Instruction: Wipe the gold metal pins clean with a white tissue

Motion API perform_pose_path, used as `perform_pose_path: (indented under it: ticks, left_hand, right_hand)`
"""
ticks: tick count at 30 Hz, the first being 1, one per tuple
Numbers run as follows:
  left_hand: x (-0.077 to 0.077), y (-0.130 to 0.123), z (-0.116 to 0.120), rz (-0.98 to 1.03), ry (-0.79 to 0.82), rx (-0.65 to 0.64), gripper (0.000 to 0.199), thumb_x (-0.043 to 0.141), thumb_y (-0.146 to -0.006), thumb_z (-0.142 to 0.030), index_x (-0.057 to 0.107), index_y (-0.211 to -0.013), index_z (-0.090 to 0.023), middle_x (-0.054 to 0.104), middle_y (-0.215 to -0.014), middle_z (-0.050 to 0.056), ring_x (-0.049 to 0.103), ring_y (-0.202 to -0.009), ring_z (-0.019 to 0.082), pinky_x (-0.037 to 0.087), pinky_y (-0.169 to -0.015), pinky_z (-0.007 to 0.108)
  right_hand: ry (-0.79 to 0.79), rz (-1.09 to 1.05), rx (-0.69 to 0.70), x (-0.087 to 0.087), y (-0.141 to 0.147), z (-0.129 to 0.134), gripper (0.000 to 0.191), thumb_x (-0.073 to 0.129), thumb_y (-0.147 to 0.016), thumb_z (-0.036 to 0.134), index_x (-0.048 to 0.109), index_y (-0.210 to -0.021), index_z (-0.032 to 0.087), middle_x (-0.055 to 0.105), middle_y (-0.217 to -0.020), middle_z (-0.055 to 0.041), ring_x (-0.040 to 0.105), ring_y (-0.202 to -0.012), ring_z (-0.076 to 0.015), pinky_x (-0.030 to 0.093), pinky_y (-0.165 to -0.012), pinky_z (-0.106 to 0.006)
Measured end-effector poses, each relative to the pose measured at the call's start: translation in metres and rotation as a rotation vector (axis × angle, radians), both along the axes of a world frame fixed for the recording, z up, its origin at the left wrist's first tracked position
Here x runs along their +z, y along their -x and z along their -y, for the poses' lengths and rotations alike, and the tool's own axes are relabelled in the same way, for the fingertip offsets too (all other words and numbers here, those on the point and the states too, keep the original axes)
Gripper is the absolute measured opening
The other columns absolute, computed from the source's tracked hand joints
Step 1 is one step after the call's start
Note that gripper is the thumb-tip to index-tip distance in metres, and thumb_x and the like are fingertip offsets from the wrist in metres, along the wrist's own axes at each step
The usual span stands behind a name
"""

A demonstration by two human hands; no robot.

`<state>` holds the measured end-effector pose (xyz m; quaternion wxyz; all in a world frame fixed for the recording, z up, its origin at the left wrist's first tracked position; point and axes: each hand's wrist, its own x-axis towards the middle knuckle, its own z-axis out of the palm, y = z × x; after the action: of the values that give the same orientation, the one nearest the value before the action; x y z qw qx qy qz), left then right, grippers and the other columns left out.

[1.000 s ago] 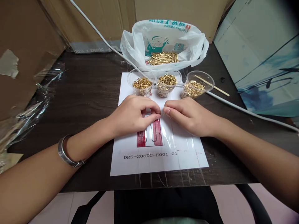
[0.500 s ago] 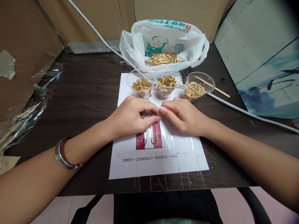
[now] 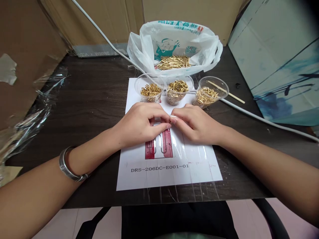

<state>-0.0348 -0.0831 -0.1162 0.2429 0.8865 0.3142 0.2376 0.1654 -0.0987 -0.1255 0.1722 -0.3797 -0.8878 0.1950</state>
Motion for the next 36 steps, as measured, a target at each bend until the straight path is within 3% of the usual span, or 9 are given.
perform_pose_path:
  ticks: [36]
  left_hand:
    - [0.0017,0.0005,0.0013,-0.063,0.156,0.078,0.013,0.063,-0.080,-0.024,0.075,-0.083,-0.021,0.070,-0.074,-0.001,0.060,-0.066,0.011,0.043,-0.061,0.023]
  right_hand:
    - [-0.173,0.130,-0.045,-0.0026,0.0036,0.0042,0.029,0.032,-0.094,0.032,0.042,-0.071,0.017,0.045,-0.063,-0.0006,0.038,-0.059,-0.0118,0.027,-0.062,-0.029]
